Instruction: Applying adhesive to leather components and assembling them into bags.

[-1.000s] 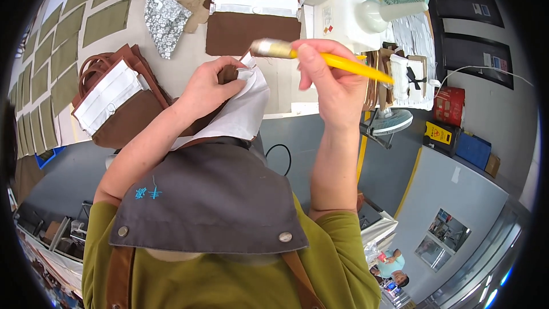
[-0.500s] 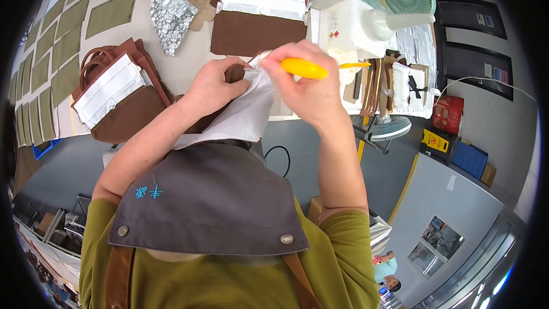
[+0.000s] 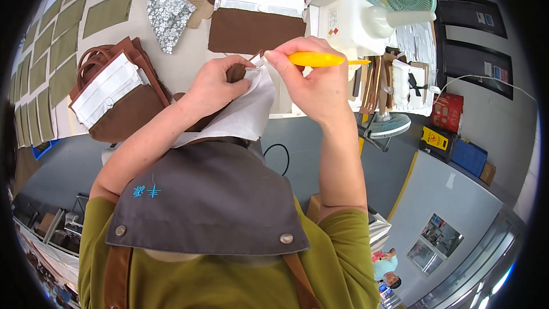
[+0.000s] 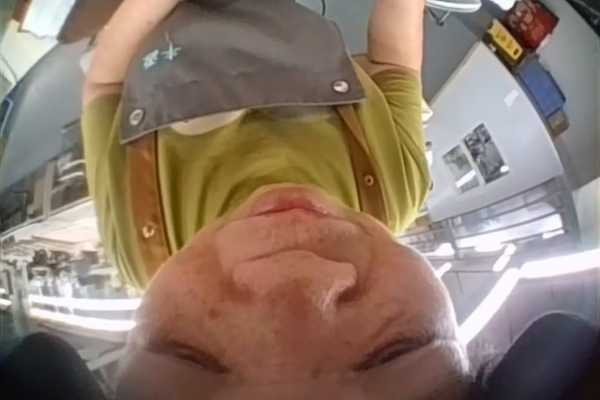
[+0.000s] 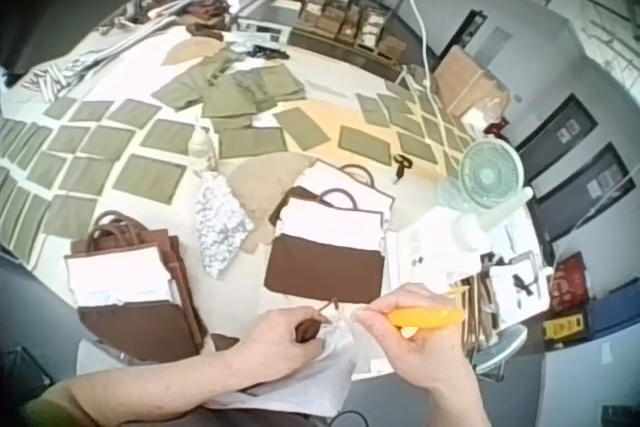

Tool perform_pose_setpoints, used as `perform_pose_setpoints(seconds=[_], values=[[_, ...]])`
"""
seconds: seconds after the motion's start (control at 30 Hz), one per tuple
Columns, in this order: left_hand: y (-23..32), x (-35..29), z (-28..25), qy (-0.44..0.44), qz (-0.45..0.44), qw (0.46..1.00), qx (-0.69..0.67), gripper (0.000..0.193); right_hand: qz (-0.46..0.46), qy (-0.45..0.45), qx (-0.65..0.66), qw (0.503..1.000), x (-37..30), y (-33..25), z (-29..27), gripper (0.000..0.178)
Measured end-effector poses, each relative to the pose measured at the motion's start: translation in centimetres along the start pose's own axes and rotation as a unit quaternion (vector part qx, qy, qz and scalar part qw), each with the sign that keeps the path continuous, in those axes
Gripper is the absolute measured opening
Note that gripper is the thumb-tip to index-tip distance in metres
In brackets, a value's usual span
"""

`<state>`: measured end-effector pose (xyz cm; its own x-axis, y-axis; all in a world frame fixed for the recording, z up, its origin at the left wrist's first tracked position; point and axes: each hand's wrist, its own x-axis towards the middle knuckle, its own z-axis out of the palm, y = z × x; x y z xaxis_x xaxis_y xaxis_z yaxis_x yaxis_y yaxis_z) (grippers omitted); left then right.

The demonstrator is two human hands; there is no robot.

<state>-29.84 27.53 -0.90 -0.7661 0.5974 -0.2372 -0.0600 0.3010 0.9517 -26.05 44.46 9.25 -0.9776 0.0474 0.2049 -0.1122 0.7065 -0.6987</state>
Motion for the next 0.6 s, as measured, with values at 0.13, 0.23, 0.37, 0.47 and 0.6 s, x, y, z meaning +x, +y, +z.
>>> perform_pose_setpoints(seconds=[0.13, 0.23, 0.37, 0.47, 0.6], values=[[0.4, -0.1, 0.1, -0.018, 0.001, 1.0, -0.006, 0.026, 0.012, -0.065, -0.003, 0.998, -0.2, -0.1, -0.1, 0.01], [0.0, 0.1, 0.4, -0.007, 0.019, 1.0, 0.007, 0.024, -0.016, -0.053, -0.04, 0.998, 0.0, -0.3, -0.3, 0.01], [0.2, 0.0, 0.3, 0.001, 0.033, 0.999, -0.001, 0.021, 0.01, -0.096, -0.018, 0.995, 0.2, -0.7, -0.3, 0.011], [0.3, 0.0, 0.4, -0.003, 0.017, 1.0, -0.001, 0.018, -0.018, -0.152, -0.086, 0.984, 0.2, -0.6, 0.3, 0.012], [0.7, 0.0, 0.2, -0.007, 0.012, 1.0, 0.008, 0.017, -0.045, -0.121, -0.094, 0.987, 0.3, -0.3, 1.1, 0.011]])
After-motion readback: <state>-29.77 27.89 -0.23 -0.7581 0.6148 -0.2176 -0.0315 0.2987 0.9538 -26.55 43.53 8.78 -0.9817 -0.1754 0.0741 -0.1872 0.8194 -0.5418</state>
